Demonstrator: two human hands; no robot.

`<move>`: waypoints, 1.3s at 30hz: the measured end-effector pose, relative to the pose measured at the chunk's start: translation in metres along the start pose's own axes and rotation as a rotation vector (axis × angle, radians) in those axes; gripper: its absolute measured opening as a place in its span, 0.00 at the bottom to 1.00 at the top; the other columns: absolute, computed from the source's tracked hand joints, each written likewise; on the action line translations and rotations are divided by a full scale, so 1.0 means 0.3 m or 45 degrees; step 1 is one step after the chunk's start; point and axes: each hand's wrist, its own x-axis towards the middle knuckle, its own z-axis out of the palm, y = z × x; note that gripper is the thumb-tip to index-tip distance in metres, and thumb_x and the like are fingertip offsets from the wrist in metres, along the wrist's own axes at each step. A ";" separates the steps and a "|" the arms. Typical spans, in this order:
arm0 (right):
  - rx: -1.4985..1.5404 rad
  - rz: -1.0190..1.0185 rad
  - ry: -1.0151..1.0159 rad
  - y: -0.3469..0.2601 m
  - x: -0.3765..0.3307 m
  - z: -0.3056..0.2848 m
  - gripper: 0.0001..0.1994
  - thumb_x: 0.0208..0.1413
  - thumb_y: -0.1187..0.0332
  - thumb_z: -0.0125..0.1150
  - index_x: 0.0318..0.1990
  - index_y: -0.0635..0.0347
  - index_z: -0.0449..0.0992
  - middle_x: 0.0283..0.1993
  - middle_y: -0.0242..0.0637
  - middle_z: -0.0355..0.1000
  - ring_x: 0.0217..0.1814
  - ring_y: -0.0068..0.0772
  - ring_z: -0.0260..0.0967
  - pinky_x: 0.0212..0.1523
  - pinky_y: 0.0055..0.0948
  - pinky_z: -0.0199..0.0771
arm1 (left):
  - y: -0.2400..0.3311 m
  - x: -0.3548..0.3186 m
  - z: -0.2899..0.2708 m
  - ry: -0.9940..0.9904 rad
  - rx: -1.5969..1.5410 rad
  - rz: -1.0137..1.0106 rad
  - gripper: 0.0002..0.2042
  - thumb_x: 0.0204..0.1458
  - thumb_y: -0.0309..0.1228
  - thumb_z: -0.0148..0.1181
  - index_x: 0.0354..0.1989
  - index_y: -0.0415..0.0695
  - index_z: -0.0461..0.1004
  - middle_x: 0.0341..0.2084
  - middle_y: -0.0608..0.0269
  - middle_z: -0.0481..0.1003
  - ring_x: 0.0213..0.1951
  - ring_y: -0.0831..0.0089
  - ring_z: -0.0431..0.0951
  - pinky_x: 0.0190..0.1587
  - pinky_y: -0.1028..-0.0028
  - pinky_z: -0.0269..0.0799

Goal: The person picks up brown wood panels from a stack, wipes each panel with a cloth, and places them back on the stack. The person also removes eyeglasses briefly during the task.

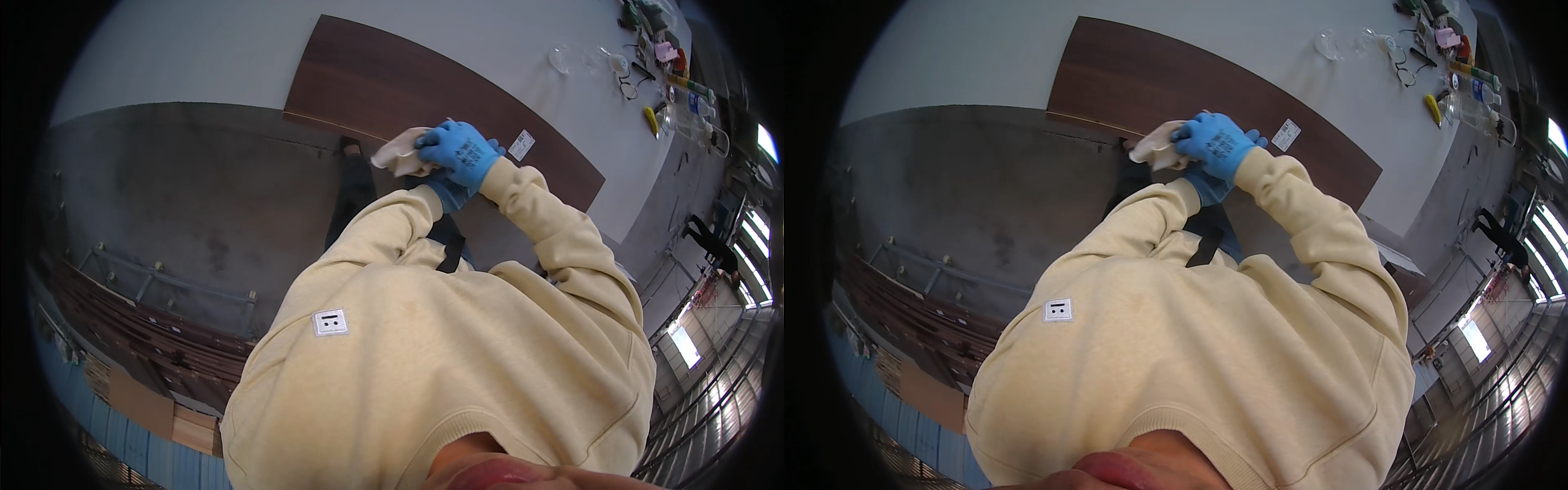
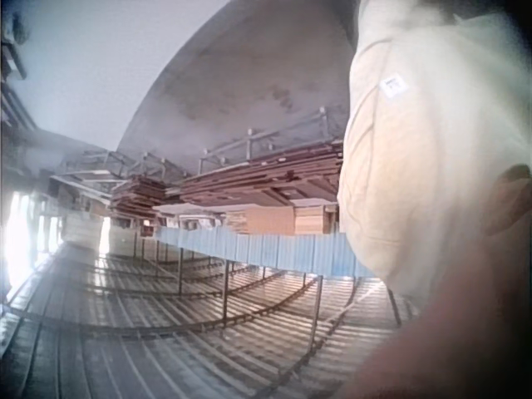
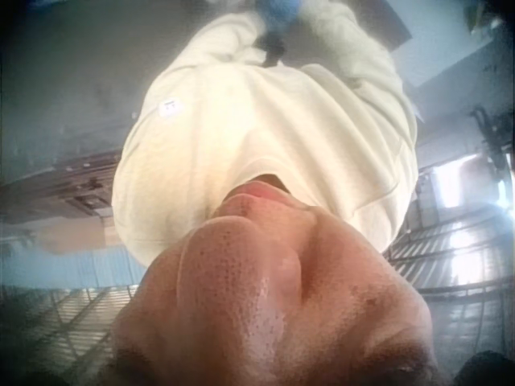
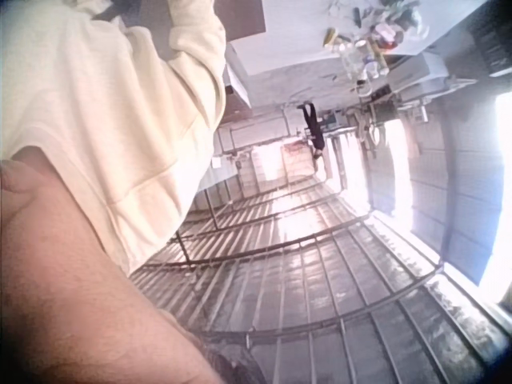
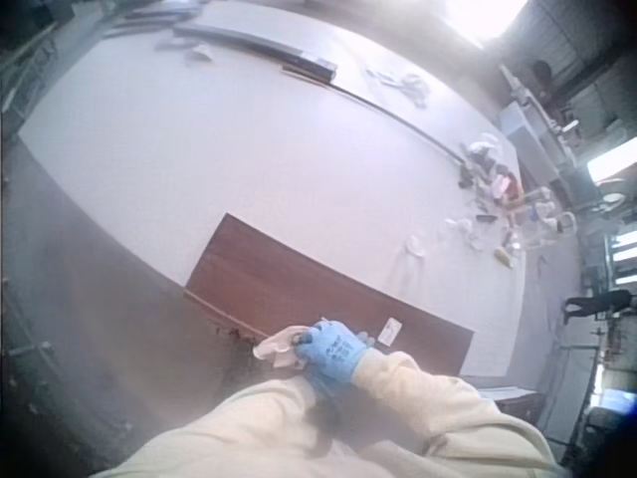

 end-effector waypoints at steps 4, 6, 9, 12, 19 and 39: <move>0.005 0.239 0.060 0.022 -0.119 0.045 0.17 0.48 0.71 0.70 0.47 0.44 0.86 0.55 0.30 0.80 0.56 0.44 0.76 0.57 0.42 0.78 | 0.003 -0.135 -0.161 0.116 -0.171 0.407 0.17 0.56 0.30 0.58 0.55 0.48 0.79 0.56 0.55 0.78 0.60 0.61 0.78 0.66 0.61 0.72; 0.059 0.371 0.066 0.011 -0.107 0.062 0.15 0.46 0.73 0.71 0.44 0.47 0.87 0.55 0.33 0.80 0.57 0.44 0.76 0.61 0.45 0.75 | -0.026 -0.236 -0.348 0.344 -0.157 0.556 0.14 0.49 0.27 0.62 0.46 0.46 0.82 0.47 0.56 0.83 0.51 0.60 0.84 0.58 0.62 0.79; -0.039 0.344 0.171 -0.023 -0.119 0.062 0.15 0.49 0.70 0.71 0.46 0.45 0.85 0.53 0.32 0.80 0.53 0.42 0.77 0.56 0.41 0.77 | -0.190 -0.336 -0.578 0.675 -0.009 0.135 0.14 0.50 0.24 0.64 0.46 0.40 0.81 0.46 0.50 0.82 0.50 0.51 0.83 0.57 0.56 0.77; -0.061 0.430 0.344 -0.034 -0.178 0.108 0.14 0.50 0.68 0.71 0.46 0.46 0.85 0.54 0.34 0.80 0.54 0.42 0.77 0.54 0.41 0.78 | -0.342 -0.369 -0.614 0.782 0.359 -0.262 0.18 0.56 0.30 0.65 0.55 0.41 0.79 0.52 0.50 0.79 0.60 0.49 0.76 0.64 0.52 0.70; 0.115 1.756 1.129 0.155 -1.334 0.670 0.09 0.56 0.75 0.68 0.44 0.57 0.85 0.43 0.43 0.81 0.42 0.43 0.79 0.45 0.42 0.82 | -0.430 -0.386 -0.512 0.747 0.394 -0.398 0.21 0.58 0.35 0.67 0.59 0.44 0.79 0.59 0.54 0.75 0.66 0.51 0.70 0.68 0.53 0.66; 1.067 0.524 0.457 -0.300 0.640 -0.069 0.14 0.57 0.73 0.61 0.49 0.51 0.86 0.52 0.38 0.80 0.59 0.47 0.74 0.73 0.47 0.62 | -0.457 -0.515 -0.416 1.429 -0.899 -1.097 0.24 0.58 0.38 0.71 0.59 0.43 0.72 0.52 0.58 0.74 0.56 0.62 0.73 0.58 0.60 0.71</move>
